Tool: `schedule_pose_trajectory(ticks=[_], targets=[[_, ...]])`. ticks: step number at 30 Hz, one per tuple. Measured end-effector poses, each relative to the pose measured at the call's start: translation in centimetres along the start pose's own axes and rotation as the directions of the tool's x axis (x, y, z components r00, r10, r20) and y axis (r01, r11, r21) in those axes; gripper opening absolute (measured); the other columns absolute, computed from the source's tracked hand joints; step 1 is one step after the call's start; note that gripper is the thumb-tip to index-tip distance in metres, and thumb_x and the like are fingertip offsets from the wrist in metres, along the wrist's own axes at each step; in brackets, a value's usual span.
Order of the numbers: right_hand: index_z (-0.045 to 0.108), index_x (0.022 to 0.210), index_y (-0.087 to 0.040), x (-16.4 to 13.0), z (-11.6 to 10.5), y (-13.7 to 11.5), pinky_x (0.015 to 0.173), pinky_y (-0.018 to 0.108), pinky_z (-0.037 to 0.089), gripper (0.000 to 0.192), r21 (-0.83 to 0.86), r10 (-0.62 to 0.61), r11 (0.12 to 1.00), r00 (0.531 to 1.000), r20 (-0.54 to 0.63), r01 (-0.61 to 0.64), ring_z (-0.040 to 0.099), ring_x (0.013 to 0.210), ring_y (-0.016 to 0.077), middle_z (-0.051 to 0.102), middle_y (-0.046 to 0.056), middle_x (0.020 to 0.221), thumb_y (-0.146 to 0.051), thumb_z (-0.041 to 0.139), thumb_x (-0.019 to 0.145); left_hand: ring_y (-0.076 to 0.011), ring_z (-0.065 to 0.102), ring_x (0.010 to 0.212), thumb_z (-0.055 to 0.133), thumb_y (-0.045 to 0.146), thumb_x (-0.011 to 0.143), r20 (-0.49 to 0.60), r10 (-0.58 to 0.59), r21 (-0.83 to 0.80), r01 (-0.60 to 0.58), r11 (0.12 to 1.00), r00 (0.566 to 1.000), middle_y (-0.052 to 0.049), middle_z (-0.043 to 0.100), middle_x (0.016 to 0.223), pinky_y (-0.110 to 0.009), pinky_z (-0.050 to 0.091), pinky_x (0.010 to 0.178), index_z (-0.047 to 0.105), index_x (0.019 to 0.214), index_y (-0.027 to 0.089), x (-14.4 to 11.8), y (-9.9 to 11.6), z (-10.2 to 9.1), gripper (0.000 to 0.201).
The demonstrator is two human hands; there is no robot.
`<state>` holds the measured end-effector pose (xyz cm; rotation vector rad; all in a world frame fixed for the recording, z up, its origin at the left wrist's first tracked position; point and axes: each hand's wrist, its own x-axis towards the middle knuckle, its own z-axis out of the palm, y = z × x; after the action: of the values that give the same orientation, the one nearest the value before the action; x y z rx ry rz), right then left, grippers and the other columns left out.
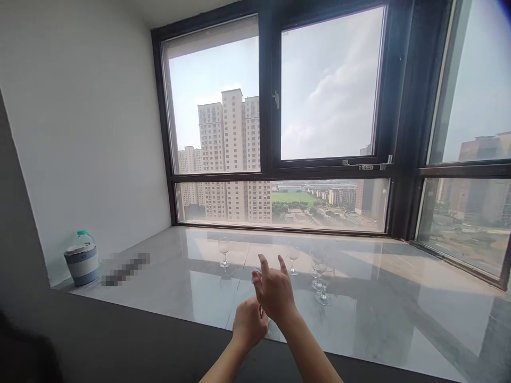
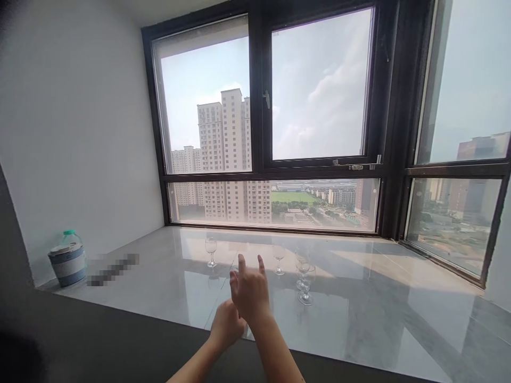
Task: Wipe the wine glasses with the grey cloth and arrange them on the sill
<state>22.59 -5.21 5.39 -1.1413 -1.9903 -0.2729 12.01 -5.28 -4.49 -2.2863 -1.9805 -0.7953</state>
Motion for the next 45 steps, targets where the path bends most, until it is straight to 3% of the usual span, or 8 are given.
schedule_pose_trajectory(ticks=[8,15,20,26,35,39,42,45], targets=[[0.038,0.142,-0.002,1.0,0.3,-0.9,0.114,0.041,0.011,0.068,-0.13,0.016,0.991,0.942,0.334,0.03,0.067,0.077,0.0208,0.07,0.009,0.071,-0.05,0.022,0.097,-0.0206,0.063,0.078,0.047,0.013,0.077,0.076,0.007,0.035,-0.01,0.999,0.997,-0.005,0.071,0.087,-0.027,0.028,0.06,0.067,0.089,0.021,0.4,-0.3,0.0,0.025],[0.05,0.133,-0.003,2.5,1.0,-1.1,0.094,0.042,0.039,0.068,-0.105,0.066,0.994,0.897,0.436,-0.022,0.067,0.089,0.0275,0.072,0.018,0.085,-0.053,0.026,0.095,-0.0201,0.063,0.073,0.045,0.012,0.079,0.034,-0.017,0.028,0.016,0.999,0.999,-0.007,0.07,0.078,-0.027,0.028,0.06,0.067,0.083,0.019,0.4,-0.4,0.3,0.023],[0.059,0.121,-0.012,2.2,1.3,-0.5,0.065,0.034,0.043,0.056,-0.095,0.09,0.994,0.923,0.375,-0.058,0.067,0.077,0.0275,0.072,0.014,0.083,-0.049,0.023,0.097,-0.0159,0.058,0.065,0.048,0.012,0.077,-0.009,-0.007,0.026,0.007,1.0,1.0,-0.005,0.066,0.07,-0.028,0.02,0.056,0.063,0.073,0.018,0.2,-0.4,0.6,0.017],[0.048,0.134,-0.016,0.9,1.4,0.9,0.059,0.028,0.037,0.051,-0.041,0.116,0.993,0.959,0.259,-0.109,0.067,0.073,0.0228,0.072,0.01,0.082,-0.04,0.02,0.101,-0.0115,0.051,0.059,0.044,0.015,0.084,-0.072,0.015,-0.068,-0.02,0.997,0.997,-0.001,0.062,0.069,-0.028,0.016,0.054,0.06,0.078,0.02,0.1,-0.3,0.5,0.017],[0.057,0.126,-0.016,-1.6,2.7,2.3,0.048,0.023,0.026,0.049,0.23,0.162,0.964,0.979,-0.122,-0.131,0.049,0.042,0.0132,0.057,-0.001,0.049,-0.043,0.027,0.1,-0.0121,0.051,0.061,0.048,0.017,0.082,-0.113,-0.03,-0.151,0.012,0.989,0.993,0.0,0.062,0.07,-0.027,0.019,0.056,0.055,0.077,0.021,0.1,-0.2,0.4,0.01],[0.061,0.12,-0.015,-2.1,2.3,2.0,0.047,0.021,0.029,0.046,0.423,0.319,0.888,0.906,-0.277,-0.183,0.042,0.039,0.0101,0.05,-0.005,0.048,-0.045,0.033,0.098,-0.0141,0.055,0.066,0.048,0.016,0.08,-0.123,-0.064,-0.125,0.049,0.991,0.99,-0.001,0.063,0.073,-0.027,0.022,0.058,0.056,0.077,0.021,0.0,-0.2,0.5,0.009],[0.063,0.115,-0.015,-1.8,0.8,1.5,0.048,0.022,0.031,0.048,0.521,0.507,0.805,0.785,-0.356,-0.284,0.04,0.041,0.0103,0.049,-0.005,0.049,-0.049,0.034,0.096,-0.016,0.059,0.072,0.048,0.016,0.082,-0.124,-0.092,-0.129,0.076,0.989,0.988,-0.003,0.065,0.076,-0.026,0.027,0.06,0.058,0.079,0.021,0.1,-0.3,0.6,0.012],[0.064,0.111,-0.016,-1.6,-1.1,1.9,0.052,0.023,0.035,0.05,0.568,0.67,0.717,0.626,-0.4,-0.404,0.047,0.049,0.0123,0.06,0.001,0.063,-0.052,0.033,0.095,-0.0172,0.062,0.082,0.045,0.02,0.087,-0.133,-0.09,-0.215,0.06,0.975,0.987,-0.004,0.069,0.087,-0.025,0.034,0.069,0.062,0.087,0.022,0.4,-0.4,0.6,0.017]])
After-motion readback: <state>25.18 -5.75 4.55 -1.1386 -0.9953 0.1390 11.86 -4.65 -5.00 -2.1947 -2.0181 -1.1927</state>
